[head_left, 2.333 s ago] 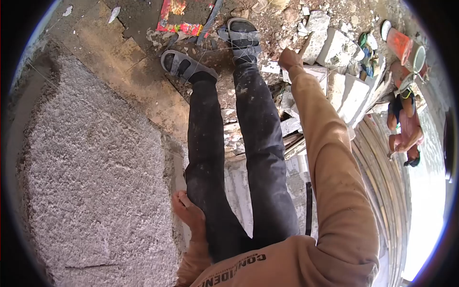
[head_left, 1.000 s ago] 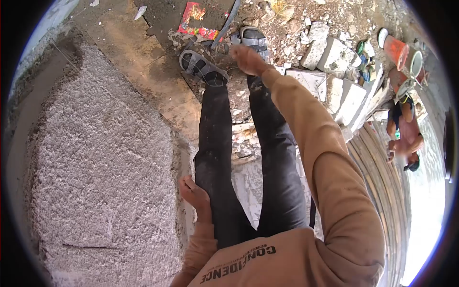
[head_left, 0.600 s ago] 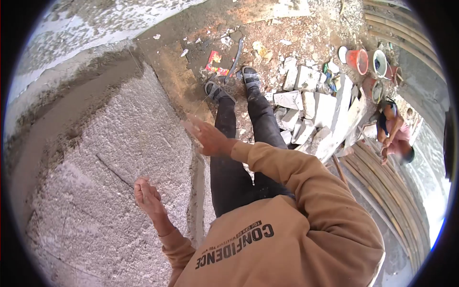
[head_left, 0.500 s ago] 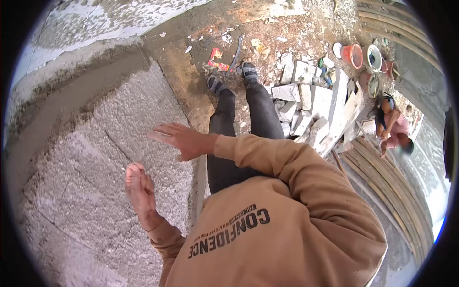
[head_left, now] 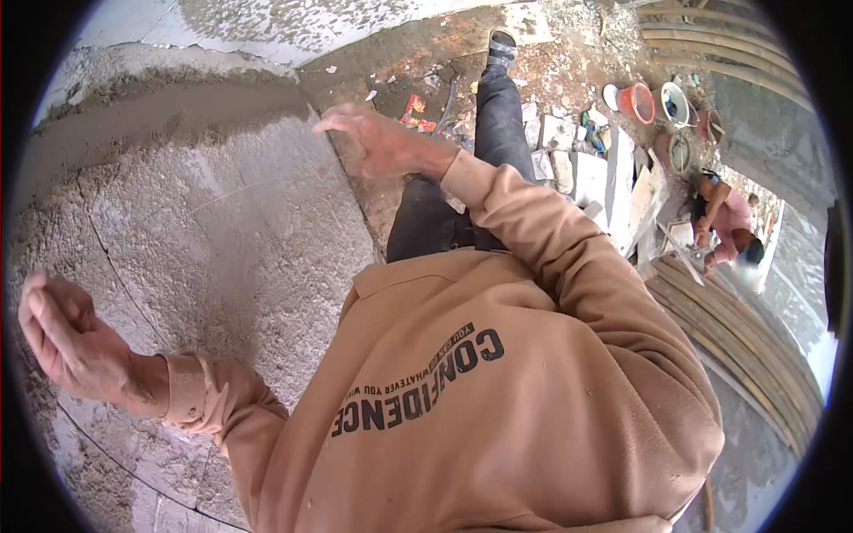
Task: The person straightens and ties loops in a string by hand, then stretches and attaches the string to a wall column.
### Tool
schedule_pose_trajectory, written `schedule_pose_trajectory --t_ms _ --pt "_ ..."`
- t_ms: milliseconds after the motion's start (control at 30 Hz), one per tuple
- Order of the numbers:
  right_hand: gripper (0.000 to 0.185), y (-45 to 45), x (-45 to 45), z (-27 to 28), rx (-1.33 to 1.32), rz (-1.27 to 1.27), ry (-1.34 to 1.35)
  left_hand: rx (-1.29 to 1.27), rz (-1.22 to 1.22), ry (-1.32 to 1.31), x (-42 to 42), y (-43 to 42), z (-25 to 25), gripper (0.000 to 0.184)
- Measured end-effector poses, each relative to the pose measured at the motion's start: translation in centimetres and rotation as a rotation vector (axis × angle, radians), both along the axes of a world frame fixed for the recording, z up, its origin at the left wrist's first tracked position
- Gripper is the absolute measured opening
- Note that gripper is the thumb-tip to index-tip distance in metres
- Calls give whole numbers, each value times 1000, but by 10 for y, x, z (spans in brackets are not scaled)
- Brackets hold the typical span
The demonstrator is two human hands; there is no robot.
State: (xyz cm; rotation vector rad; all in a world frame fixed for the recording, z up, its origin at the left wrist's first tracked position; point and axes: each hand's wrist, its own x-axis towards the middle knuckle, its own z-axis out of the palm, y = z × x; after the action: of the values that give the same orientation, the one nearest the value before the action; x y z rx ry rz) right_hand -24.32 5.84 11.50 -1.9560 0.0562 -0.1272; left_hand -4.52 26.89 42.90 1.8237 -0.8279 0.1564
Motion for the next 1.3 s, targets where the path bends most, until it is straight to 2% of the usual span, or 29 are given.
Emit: schedule_pose_trajectory --t_ms 67,100,167,267,300,333,400,433,533,600,633,733,767,1000,1100,1200,1267,1300 --pt "54 -41 -10 45 146 -187 105 113 -144 291 3 -7 -37 19" --pt "46 -57 -14 56 168 -312 40 112 -151 405 -6 -25 -55 18" --pt "34 -85 -25 73 243 -520 -55 284 -229 461 -16 -40 -85 20" --pt "13 -103 -34 97 413 -827 -164 348 -310 472 -25 -44 -103 20" --pt "14 -103 -38 101 480 -938 -201 347 -322 480 -28 -45 -105 20" --pt "13 -106 -45 100 462 -862 -196 349 -337 487 -31 -46 -108 20" --pt "27 -106 -63 94 428 -714 -189 301 -385 609 -42 -51 -123 20" --pt "24 -97 -65 96 371 -705 -162 278 -411 669 -51 -55 -133 20" --pt "20 -62 -63 111 437 -567 -51 254 -463 815 -80 -63 -160 21" --pt "18 -49 -62 125 432 -496 111 210 -445 904 -98 -72 -177 22" --pt "19 -44 -61 118 390 -465 18 179 -448 912 -105 -77 -184 22" --pt "20 -40 -72 128 407 -424 42 118 -452 967 -133 -90 -196 22" --pt "20 -43 -77 116 412 -397 46 119 -451 976 -141 -96 -197 21" --pt "16 -58 -119 100 374 -383 -61 167 -508 945 -192 -127 -203 20" --pt "13 -65 -141 100 342 -385 -113 292 -497 894 -209 -134 -200 20" --pt "13 -62 -155 78 338 -434 -181 319 -398 581 -225 -137 -216 21" --pt "10 -53 -163 80 191 -552 -238 302 -275 454 -227 -135 -232 27" --pt "9 -50 -162 71 80 -583 -297 375 -252 724 -225 -126 -233 28"
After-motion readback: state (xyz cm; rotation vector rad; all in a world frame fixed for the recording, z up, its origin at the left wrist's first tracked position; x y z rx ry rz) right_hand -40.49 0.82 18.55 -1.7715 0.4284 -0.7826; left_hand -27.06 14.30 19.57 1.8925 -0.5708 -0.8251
